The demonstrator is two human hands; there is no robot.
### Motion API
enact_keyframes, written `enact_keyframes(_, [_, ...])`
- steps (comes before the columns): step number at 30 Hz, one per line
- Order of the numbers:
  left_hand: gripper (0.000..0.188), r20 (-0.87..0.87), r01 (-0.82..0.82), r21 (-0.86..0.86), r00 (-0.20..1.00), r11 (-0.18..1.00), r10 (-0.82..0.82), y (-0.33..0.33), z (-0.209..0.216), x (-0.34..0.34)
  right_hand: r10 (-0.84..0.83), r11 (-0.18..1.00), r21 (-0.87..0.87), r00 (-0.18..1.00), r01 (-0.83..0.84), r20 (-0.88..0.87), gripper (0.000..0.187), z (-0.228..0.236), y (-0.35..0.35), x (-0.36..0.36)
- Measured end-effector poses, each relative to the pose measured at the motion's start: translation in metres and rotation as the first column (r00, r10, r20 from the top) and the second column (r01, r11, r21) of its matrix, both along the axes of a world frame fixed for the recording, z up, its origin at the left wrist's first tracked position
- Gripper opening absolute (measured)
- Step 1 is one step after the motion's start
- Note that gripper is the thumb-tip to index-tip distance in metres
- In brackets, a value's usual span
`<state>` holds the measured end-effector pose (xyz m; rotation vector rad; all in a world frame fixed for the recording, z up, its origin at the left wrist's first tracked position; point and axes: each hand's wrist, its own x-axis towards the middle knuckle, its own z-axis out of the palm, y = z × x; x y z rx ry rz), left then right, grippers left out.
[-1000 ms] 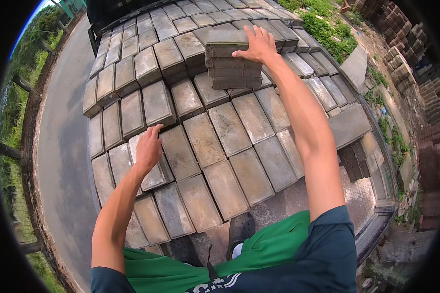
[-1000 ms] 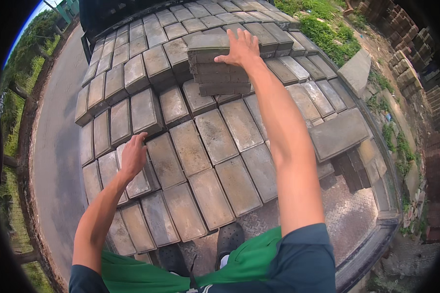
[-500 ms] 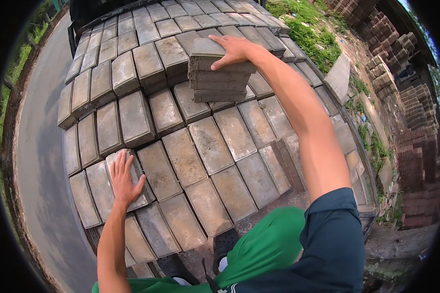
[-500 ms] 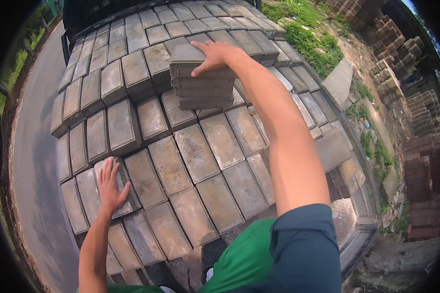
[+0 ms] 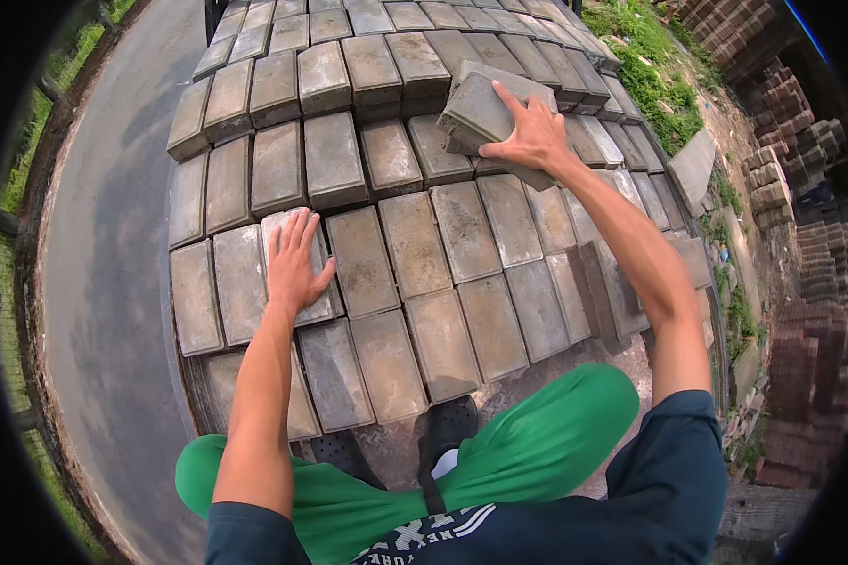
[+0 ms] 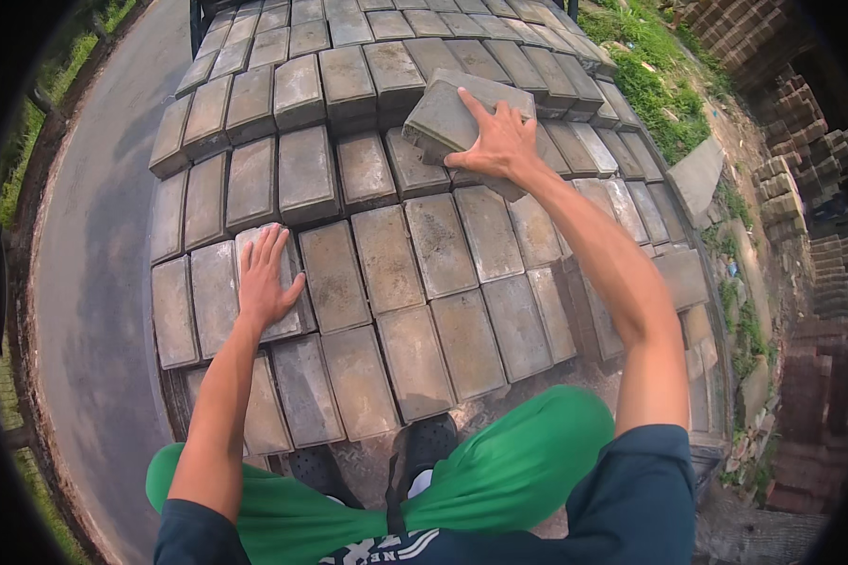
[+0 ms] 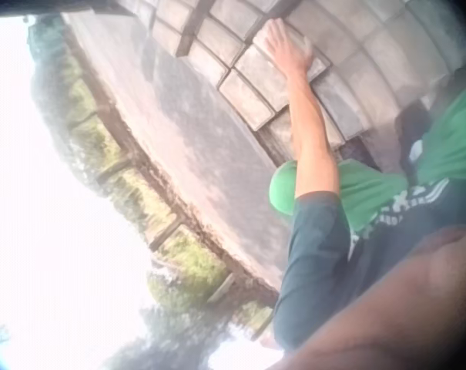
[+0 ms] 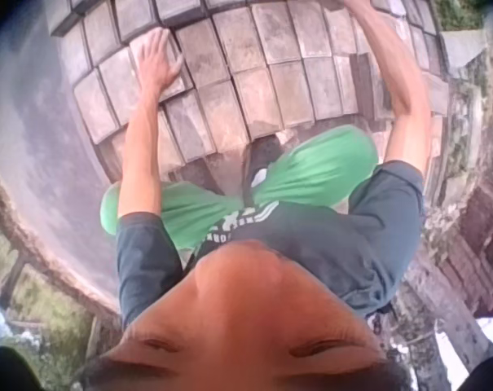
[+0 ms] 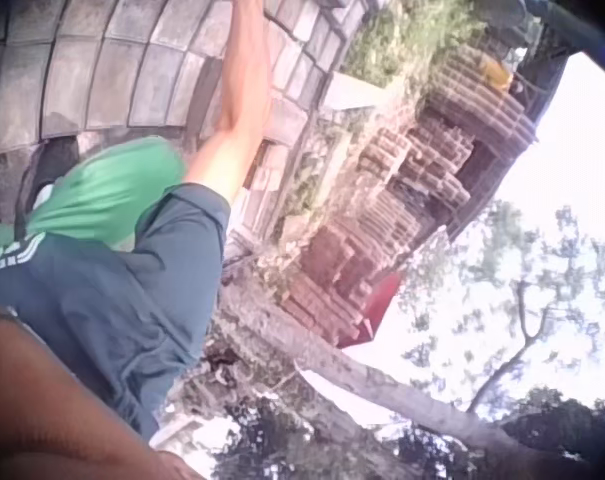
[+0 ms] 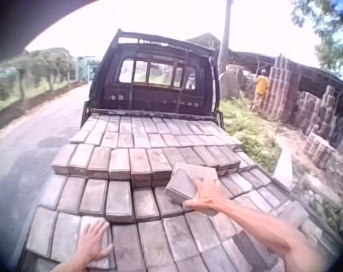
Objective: The person arranges and stacks paving blocks into rows on the back of a truck by hand.
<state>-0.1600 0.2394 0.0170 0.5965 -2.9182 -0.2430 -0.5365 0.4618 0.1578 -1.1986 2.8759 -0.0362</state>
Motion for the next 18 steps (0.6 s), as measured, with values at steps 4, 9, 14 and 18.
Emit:
enact_keyframes(4, [0.082, -0.088, 0.016, 0.048, 0.996, 0.999, -0.012, 0.000, -0.004, 0.001, -0.186, 0.976, -0.030, 0.905, 0.214, 0.383, 0.130, -0.019, 0.008, 0.096])
enact_keyframes(9, [0.077, -0.219, -0.005, 0.059, 0.976, 0.998, 0.018, -0.009, -0.018, 0.006, -0.387, 0.892, 0.027, 0.733, 0.451, 0.560, 0.127, -0.094, -0.024, 0.193])
enact_keyframes(14, [0.074, -0.285, 0.064, 0.076, 0.958, 0.995, -0.040, -0.015, -0.028, 0.013, -0.418, 0.891, -0.026, 0.842, 0.453, 0.341, 0.119, -0.129, -0.038, 0.263])
enact_keyframes(18, [0.074, -0.254, 0.123, 0.075, 0.962, 0.989, -0.101, 0.000, -0.024, 0.012, -0.228, 0.930, -0.198, 0.910, 0.309, 0.346, 0.130, -0.152, 0.017, 0.236])
